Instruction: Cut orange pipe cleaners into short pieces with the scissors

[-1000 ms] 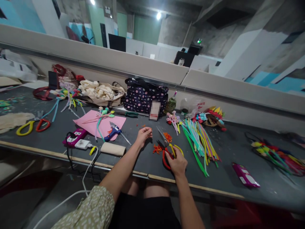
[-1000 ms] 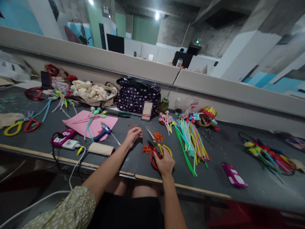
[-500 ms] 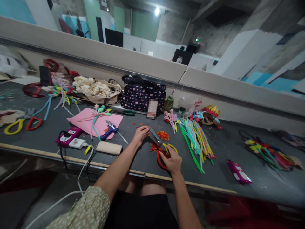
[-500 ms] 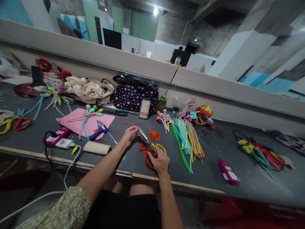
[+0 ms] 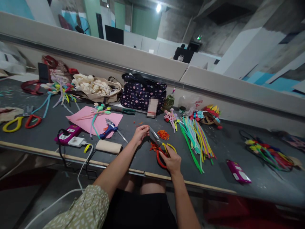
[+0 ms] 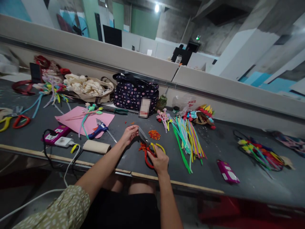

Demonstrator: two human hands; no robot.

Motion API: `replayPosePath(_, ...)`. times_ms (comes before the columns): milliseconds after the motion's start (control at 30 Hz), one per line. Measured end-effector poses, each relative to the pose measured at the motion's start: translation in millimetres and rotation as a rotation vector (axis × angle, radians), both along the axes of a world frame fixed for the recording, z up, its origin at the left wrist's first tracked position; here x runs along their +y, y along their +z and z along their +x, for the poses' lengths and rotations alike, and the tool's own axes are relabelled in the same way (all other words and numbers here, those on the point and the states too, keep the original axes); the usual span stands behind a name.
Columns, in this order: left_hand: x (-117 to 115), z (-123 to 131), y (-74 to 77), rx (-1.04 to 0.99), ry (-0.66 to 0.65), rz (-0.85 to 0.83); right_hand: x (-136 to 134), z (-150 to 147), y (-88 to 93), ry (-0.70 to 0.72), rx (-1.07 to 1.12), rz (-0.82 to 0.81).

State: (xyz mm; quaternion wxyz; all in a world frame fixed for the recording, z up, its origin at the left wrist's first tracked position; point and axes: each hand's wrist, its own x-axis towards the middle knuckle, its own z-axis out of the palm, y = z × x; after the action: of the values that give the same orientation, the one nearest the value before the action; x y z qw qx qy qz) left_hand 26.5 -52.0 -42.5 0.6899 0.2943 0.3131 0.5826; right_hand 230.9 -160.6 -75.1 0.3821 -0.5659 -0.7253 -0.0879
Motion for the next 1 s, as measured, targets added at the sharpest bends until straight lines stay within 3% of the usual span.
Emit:
replayPosePath(833,3.1,-2.1,-7.6,-0.069,0.025,-0.067,4.6,-5.0,-0.2,0.046,-0.112,0.032)
replayPosePath(1000,5.1,-1.3,-9.1,-0.008,0.031,-0.048,5.8,-7.3,-0.6,0.048,-0.147,0.047)
